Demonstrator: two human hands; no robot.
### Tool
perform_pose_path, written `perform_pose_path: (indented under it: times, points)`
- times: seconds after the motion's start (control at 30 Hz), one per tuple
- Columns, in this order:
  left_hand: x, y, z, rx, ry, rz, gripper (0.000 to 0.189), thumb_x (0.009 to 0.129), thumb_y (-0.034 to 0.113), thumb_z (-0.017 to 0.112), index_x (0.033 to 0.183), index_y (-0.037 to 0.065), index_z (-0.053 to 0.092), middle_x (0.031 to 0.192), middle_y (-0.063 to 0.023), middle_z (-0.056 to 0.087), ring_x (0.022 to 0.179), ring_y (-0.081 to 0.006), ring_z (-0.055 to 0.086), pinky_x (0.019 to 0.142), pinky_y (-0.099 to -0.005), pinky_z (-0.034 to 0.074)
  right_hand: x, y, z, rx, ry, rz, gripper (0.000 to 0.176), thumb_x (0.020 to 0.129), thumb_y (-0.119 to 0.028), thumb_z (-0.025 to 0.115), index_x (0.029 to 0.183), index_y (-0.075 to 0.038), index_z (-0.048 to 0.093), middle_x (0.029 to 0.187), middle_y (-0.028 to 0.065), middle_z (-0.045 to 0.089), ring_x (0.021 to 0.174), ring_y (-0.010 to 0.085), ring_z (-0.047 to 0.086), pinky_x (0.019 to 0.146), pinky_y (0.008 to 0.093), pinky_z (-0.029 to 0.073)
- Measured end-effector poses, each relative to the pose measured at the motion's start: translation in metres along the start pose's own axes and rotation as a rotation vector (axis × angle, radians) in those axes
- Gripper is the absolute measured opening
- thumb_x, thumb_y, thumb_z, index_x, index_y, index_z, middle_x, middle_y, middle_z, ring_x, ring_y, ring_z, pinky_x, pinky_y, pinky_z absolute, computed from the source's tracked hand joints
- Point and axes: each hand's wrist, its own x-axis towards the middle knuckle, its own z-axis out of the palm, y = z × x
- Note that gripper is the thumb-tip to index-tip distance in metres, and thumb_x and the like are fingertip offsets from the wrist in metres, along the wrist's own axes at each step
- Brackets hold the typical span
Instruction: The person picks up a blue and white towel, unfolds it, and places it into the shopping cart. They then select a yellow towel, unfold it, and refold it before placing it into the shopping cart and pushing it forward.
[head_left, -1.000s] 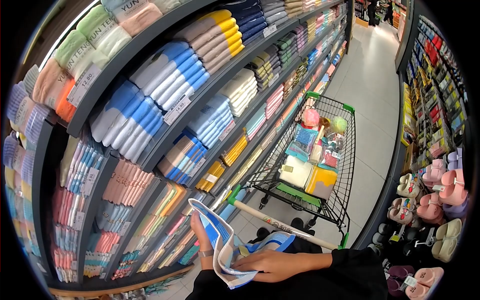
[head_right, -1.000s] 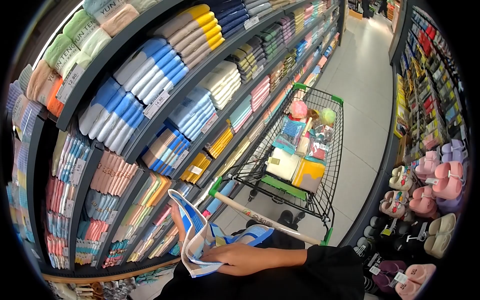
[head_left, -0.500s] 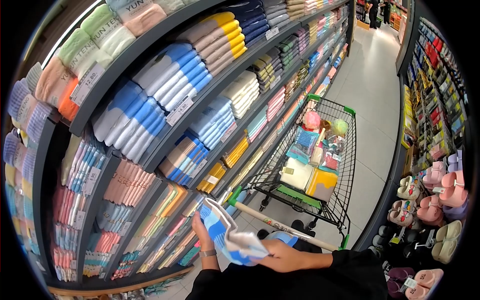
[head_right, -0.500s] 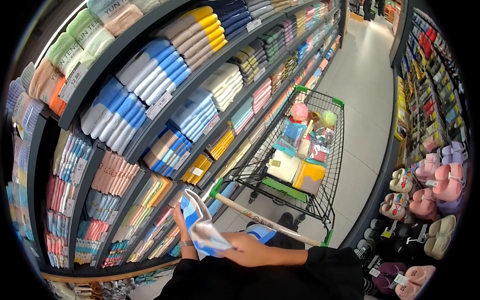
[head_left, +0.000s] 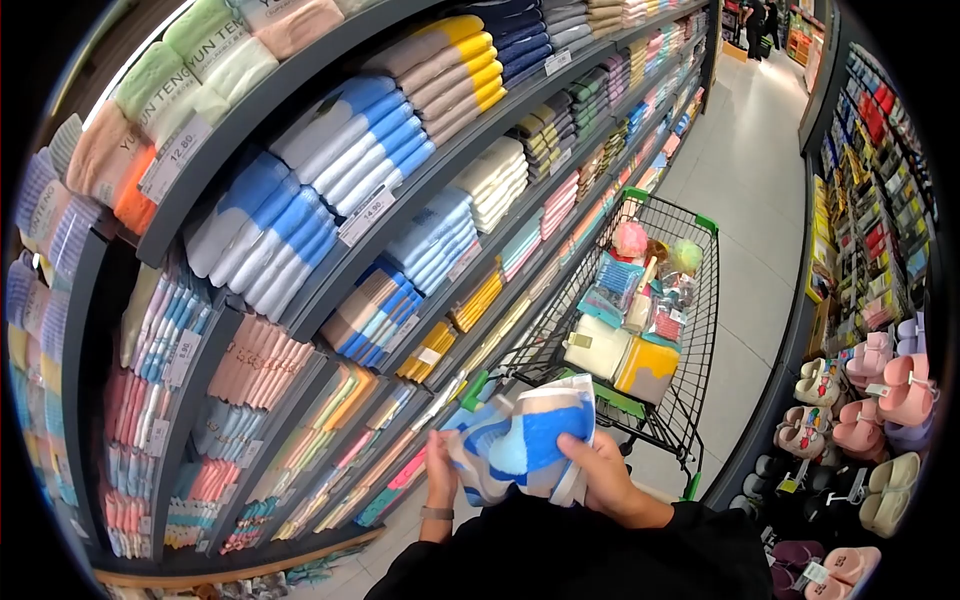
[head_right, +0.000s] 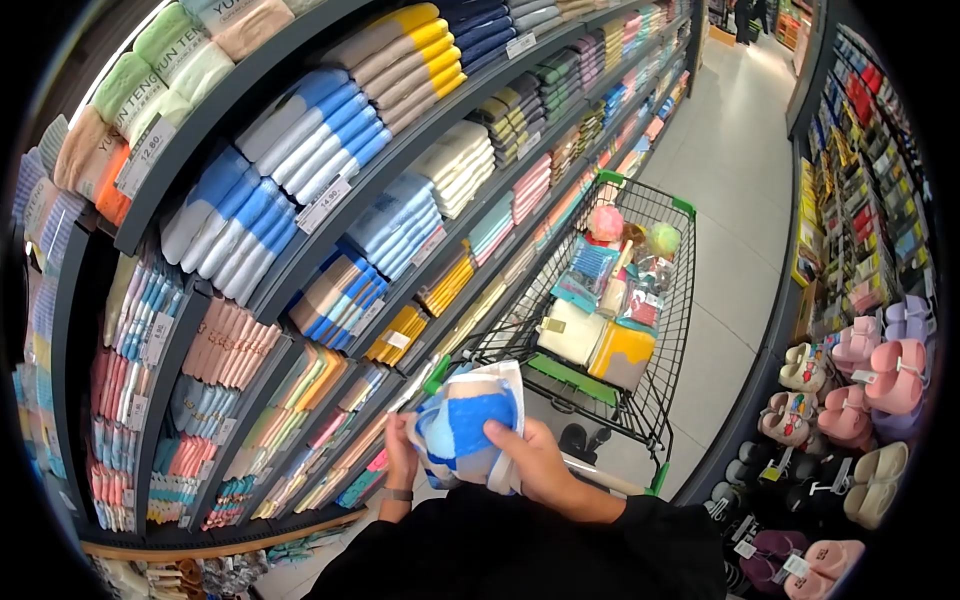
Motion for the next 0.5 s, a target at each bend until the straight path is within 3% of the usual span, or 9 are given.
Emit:
perform_pose_path:
  times: [0.03,0.1,0.17,0.3,0.5]
  points:
    - [-0.004,-0.009,0.006,-0.004,-0.008,-0.039,0.045,0.102,0.041,0.041,0.111,0.002,0.061,0.11,-0.0111,0.065,0.102,-0.0201,0.06,0.093,-0.0351,0.044,0.001,-0.001,0.001,0.01,0.015,-0.009,0.032,0.098,-0.02,0.057,0.117,0.006,0.058,0.11,0.01,0.066,0.097,0.0153,0.062,0.089,0.0308,0.051]
    - [-0.03,-0.013,0.031,0.039,-0.071,-0.12,0.047,0.102,0.04,0.039,0.121,0.001,0.058,0.119,-0.0121,0.063,0.112,-0.023,0.058,0.102,-0.0378,0.04,0.003,-0.001,0.002,0.029,0.038,-0.013,0.032,0.098,-0.02,0.057,0.118,0.006,0.058,0.11,0.0108,0.065,0.097,0.0163,0.063,0.089,0.0316,0.051]
    - [-0.03,-0.053,0.006,-0.047,-0.112,-0.298,0.047,0.103,0.039,0.039,0.124,0.001,0.056,0.123,-0.0133,0.062,0.117,-0.0242,0.056,0.105,-0.0394,0.039,0.005,0.0,0.0,0.047,0.055,-0.002,0.032,0.098,-0.02,0.057,0.118,0.005,0.057,0.11,0.0111,0.065,0.097,0.017,0.063,0.088,0.0318,0.051]
    - [-0.032,-0.106,-0.019,-0.001,-0.01,-0.473,0.05,0.103,0.039,0.039,0.121,-0.004,0.057,0.117,-0.0168,0.064,0.107,-0.0232,0.061,0.097,-0.0376,0.044,0.013,0.002,-0.005,0.056,0.081,0.01,0.032,0.097,-0.02,0.058,0.118,0.005,0.057,0.11,0.0117,0.065,0.098,0.0179,0.063,0.088,0.0325,0.052]
    - [-0.031,-0.079,-0.031,0.343,0.089,-0.216,0.043,0.101,0.032,0.044,0.099,-0.005,0.065,0.089,-0.0087,0.066,0.082,-0.0162,0.06,0.078,-0.0311,0.047,0.018,0.0,-0.002,0.069,0.087,0.024,0.033,0.097,-0.02,0.058,0.118,0.005,0.056,0.111,0.0129,0.065,0.098,0.0189,0.064,0.088,0.0335,0.052]
